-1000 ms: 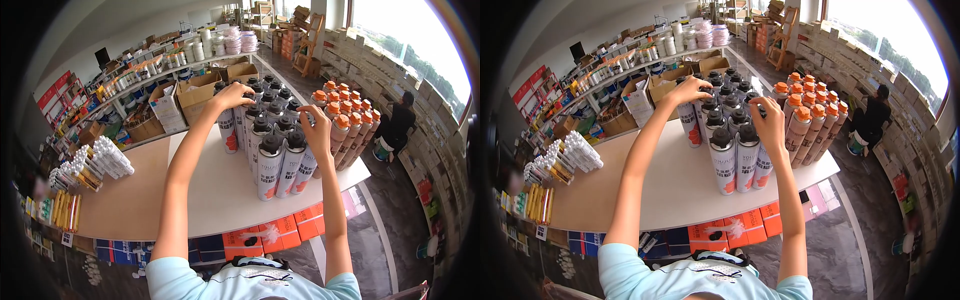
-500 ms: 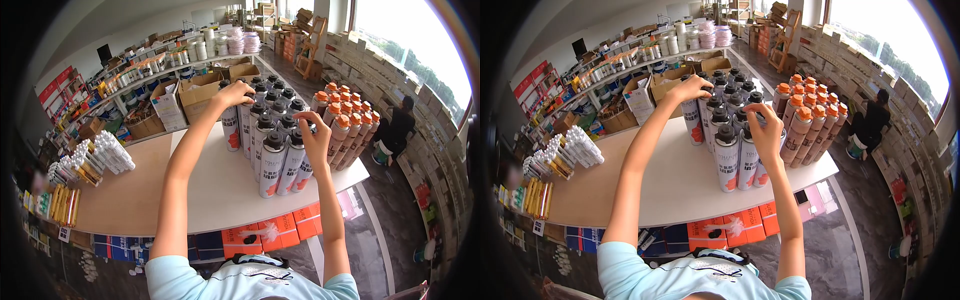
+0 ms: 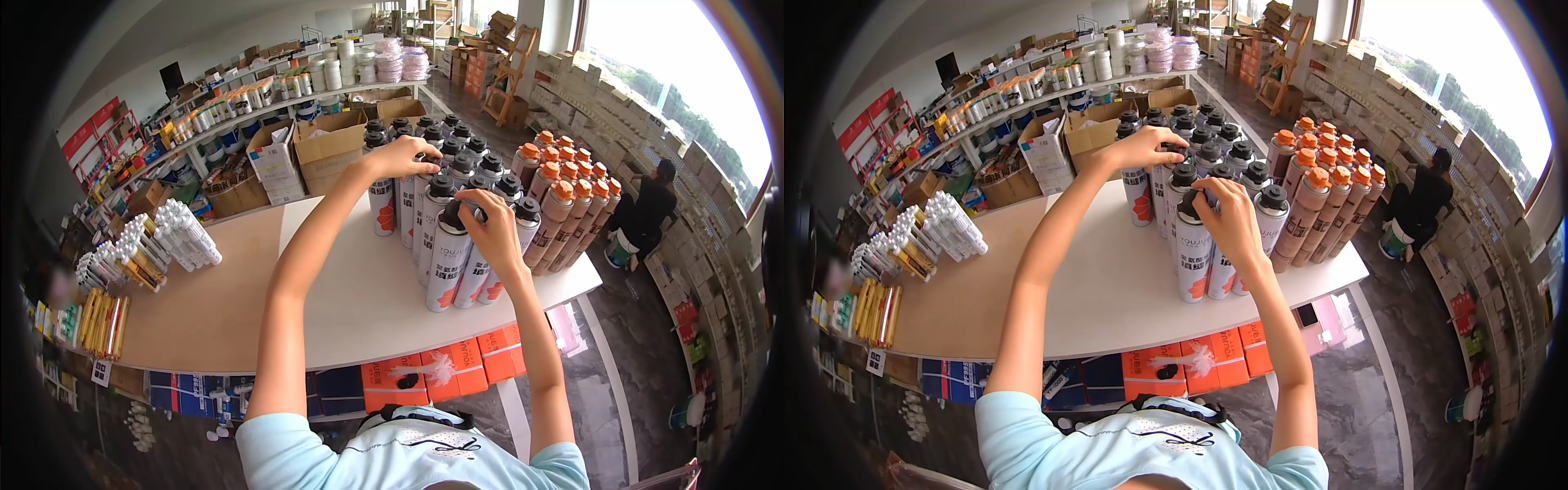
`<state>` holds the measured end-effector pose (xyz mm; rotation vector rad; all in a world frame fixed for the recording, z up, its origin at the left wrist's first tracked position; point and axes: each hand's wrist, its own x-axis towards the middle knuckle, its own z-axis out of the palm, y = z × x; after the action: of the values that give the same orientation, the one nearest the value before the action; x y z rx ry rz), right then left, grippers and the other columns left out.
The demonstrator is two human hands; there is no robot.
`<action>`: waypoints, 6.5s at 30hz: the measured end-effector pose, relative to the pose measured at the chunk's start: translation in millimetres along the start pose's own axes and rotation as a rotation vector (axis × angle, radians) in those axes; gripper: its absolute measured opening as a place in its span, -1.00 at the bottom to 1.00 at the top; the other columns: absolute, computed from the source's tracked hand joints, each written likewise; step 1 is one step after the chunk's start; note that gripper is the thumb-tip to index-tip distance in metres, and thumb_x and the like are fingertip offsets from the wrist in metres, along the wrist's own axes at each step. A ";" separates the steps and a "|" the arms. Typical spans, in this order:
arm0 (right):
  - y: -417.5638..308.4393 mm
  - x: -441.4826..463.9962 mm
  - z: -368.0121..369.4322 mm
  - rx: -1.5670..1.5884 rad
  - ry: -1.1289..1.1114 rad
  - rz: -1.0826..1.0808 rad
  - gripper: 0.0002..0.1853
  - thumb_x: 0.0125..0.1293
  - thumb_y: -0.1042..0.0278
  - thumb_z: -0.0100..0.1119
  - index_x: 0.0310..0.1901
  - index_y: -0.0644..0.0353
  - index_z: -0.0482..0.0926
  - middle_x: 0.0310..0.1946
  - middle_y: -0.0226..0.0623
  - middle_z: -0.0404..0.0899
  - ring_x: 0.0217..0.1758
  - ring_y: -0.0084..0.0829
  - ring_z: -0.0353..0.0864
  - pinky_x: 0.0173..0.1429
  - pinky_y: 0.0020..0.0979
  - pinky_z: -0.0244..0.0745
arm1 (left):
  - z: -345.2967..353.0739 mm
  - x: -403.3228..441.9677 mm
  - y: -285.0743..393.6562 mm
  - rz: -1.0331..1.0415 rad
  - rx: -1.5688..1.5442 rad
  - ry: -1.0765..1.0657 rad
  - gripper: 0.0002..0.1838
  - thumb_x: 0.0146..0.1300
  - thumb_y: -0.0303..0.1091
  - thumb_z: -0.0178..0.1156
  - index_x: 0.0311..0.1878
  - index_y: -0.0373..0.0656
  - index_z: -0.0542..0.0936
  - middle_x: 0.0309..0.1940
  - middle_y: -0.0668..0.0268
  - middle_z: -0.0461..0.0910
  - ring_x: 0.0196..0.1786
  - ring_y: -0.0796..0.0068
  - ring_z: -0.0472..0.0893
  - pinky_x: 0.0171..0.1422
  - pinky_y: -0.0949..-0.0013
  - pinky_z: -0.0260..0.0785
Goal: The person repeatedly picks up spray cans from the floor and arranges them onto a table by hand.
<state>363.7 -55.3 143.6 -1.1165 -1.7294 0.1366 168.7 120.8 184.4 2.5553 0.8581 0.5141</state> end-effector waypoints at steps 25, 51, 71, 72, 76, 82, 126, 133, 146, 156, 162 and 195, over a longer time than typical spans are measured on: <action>-3.9 -7.6 -1.1 -0.161 -0.099 -0.011 -0.70 0.39 0.22 0.22 0.06 0.18 0.64 -0.01 -0.10 0.67 0.37 0.04 0.41 0.46 -0.10 0.28 | 7.8 -26.4 45.3 0.166 0.118 0.130 -0.62 0.34 -0.07 0.27 0.08 -0.10 0.67 -0.07 0.18 0.67 -0.07 0.19 0.66 0.05 0.20 0.49; 2.3 -7.4 -2.6 -0.004 -0.118 -0.043 -0.68 0.36 0.34 0.21 0.06 0.35 0.61 0.04 -0.03 0.63 0.11 -0.01 0.59 0.27 -0.18 0.45 | 32.5 -60.2 71.4 0.309 -0.136 0.141 -0.44 0.17 -0.42 0.34 0.30 -0.03 0.54 0.07 0.29 0.57 -0.49 0.58 0.52 -0.33 0.43 0.47; 5.7 -13.4 -19.8 0.135 -0.055 -0.022 -0.80 0.32 0.48 0.15 -0.07 0.35 0.62 -0.07 -0.09 0.65 0.06 -0.08 0.61 0.46 -0.24 0.28 | 72.5 -72.5 87.0 0.082 0.272 0.170 -0.12 0.03 0.06 0.49 0.32 -0.25 0.39 0.07 -0.05 0.54 0.07 -0.06 0.63 0.14 0.07 0.53; 3.5 -14.3 -20.6 0.127 -0.091 -0.039 -0.80 0.33 0.47 0.15 -0.06 0.34 0.61 -0.07 -0.09 0.65 0.09 -0.08 0.60 0.47 -0.22 0.28 | 70.3 -71.7 88.8 0.086 0.272 0.169 -0.12 0.03 0.06 0.49 0.32 -0.25 0.39 0.07 -0.05 0.54 0.07 -0.06 0.63 0.14 0.07 0.53; 1.5 -18.2 -20.1 -0.062 -0.131 -0.168 -0.77 0.33 0.46 0.15 -0.02 0.31 0.60 -0.04 -0.09 0.65 0.17 -0.07 0.57 0.44 -0.20 0.32 | 61.1 -68.7 93.5 0.063 0.246 0.072 -0.15 0.03 0.05 0.48 0.31 -0.22 0.42 0.05 -0.02 0.55 0.03 0.01 0.65 0.14 0.12 0.54; -5.5 -19.6 -21.0 0.030 -0.143 -0.030 -0.73 0.34 0.47 0.15 0.05 0.29 0.60 -0.01 -0.11 0.60 0.05 -0.07 0.63 0.15 -0.22 0.51 | 42.6 -61.3 108.7 -0.030 0.150 -0.112 -0.19 0.01 0.01 0.49 0.27 -0.25 0.47 0.01 0.01 0.57 0.05 0.08 0.63 0.12 0.15 0.52; -5.7 -25.5 4.8 0.082 -0.043 -0.085 -0.68 0.26 0.49 0.23 0.06 0.26 0.53 0.07 -0.12 0.53 0.13 -0.03 0.57 0.21 -0.23 0.46 | 212.6 -115.0 61.9 -0.129 -0.062 0.660 0.17 0.13 -0.20 0.42 0.52 -0.43 -0.22 0.22 -0.27 0.28 0.05 -0.27 0.56 0.02 0.05 0.57; -1.3 -26.1 8.2 0.089 -0.020 -0.053 -0.67 0.25 0.54 0.25 0.07 0.25 0.56 0.05 -0.15 0.56 0.15 -0.15 0.61 0.23 -0.29 0.47 | 209.0 -119.0 64.4 -0.132 -0.109 0.635 0.17 0.13 -0.17 0.41 0.55 -0.37 -0.23 0.26 -0.25 0.26 0.12 -0.27 0.52 0.07 0.04 0.56; -2.8 -26.3 -0.8 0.104 -0.080 -0.073 -0.69 0.28 0.45 0.24 0.06 0.22 0.53 0.08 -0.15 0.53 0.16 -0.03 0.57 0.22 -0.21 0.47 | 127.6 -122.4 -22.3 -0.148 -0.406 0.915 -0.35 0.32 -0.41 0.23 0.44 -0.18 0.22 0.09 0.11 0.46 0.06 0.33 0.58 0.08 0.26 0.57; -10.4 -19.2 -12.9 0.105 -0.200 0.010 -0.70 0.34 0.38 0.21 0.09 0.19 0.52 0.02 -0.16 0.49 0.05 -0.05 0.59 0.15 -0.22 0.49 | -35.3 -22.0 -138.5 -0.075 0.185 0.754 -0.69 0.35 -0.35 0.16 0.14 -0.05 0.61 -0.10 0.09 0.64 -0.10 0.14 0.67 -0.01 0.19 0.53; -9.8 -18.8 -15.5 0.105 -0.199 -0.061 -0.68 0.33 0.42 0.23 0.09 0.23 0.51 0.07 -0.16 0.50 0.11 -0.05 0.58 0.19 -0.22 0.49 | -57.8 27.0 -159.2 -0.238 0.060 0.544 -0.62 0.33 -0.20 0.28 0.19 0.02 0.63 0.04 0.18 0.71 0.09 0.26 0.69 0.19 0.22 0.53; -4.6 -23.3 -10.7 0.094 -0.174 -0.078 -0.63 0.29 0.47 0.24 0.13 0.20 0.50 0.12 -0.16 0.48 0.15 -0.06 0.54 0.22 -0.20 0.49 | -40.1 41.1 -182.5 -0.281 0.128 0.552 -0.65 0.16 -0.27 0.38 0.00 -0.18 0.72 -0.03 0.04 0.71 0.09 0.14 0.69 0.23 0.20 0.49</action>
<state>370.3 -79.0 135.1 -0.9908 -1.8982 0.2712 92.1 290.7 141.2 2.3676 1.4501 1.1285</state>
